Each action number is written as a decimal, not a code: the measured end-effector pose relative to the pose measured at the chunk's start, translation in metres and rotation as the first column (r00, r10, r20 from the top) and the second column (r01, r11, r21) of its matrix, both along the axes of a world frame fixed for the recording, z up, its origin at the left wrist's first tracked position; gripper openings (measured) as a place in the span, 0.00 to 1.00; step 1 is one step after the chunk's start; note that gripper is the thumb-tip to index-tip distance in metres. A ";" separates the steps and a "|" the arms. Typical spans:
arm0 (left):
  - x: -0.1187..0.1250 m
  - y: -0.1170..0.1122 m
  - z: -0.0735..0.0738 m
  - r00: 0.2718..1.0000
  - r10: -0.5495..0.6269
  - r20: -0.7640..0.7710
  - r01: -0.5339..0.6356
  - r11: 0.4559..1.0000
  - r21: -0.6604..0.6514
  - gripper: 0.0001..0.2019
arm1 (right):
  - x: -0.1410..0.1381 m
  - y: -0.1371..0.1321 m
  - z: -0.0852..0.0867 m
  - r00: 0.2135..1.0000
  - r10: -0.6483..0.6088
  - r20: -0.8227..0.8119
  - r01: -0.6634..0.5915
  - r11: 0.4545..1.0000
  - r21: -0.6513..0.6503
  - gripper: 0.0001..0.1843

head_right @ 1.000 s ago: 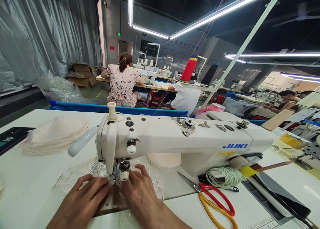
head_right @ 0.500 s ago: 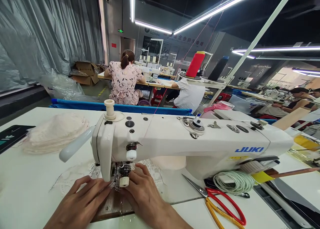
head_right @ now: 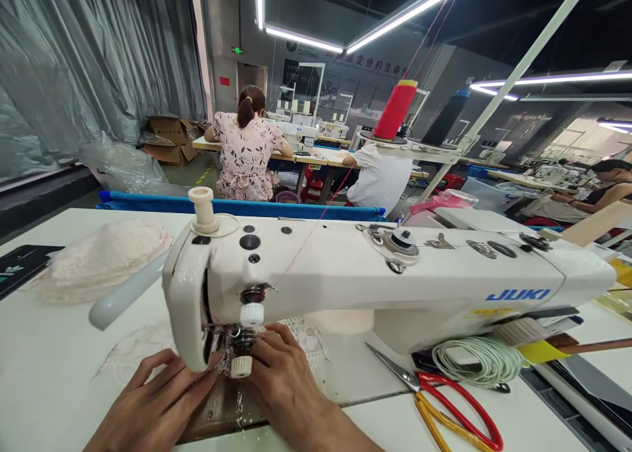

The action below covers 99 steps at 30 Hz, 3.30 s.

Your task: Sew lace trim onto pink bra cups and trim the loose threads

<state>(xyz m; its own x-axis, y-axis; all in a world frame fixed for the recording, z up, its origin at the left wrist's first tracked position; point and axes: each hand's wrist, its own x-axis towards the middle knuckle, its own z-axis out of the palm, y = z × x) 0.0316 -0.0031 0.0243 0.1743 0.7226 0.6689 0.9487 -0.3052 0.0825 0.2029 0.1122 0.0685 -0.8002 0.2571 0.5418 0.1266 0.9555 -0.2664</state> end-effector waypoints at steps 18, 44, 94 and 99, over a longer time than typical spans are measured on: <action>0.001 0.001 0.022 1.000 -0.011 -0.007 0.011 1.000 0.013 0.18 | 0.002 0.002 0.003 1.000 0.006 0.008 -0.006 0.999 0.044 0.09; -0.001 -0.001 0.017 0.999 0.002 -0.038 -0.002 1.000 -0.011 0.18 | 0.002 0.010 0.001 0.999 0.034 -0.009 -0.034 0.999 0.000 0.11; -0.009 -0.003 0.023 0.997 0.043 0.064 -0.031 0.984 -0.174 0.14 | -0.002 -0.005 0.005 0.997 -0.050 0.066 0.048 0.998 0.036 0.07; -0.010 -0.003 0.025 1.000 -0.021 -0.019 0.017 0.981 -0.192 0.11 | 0.000 -0.004 0.004 0.997 -0.059 0.059 0.051 0.989 0.137 0.08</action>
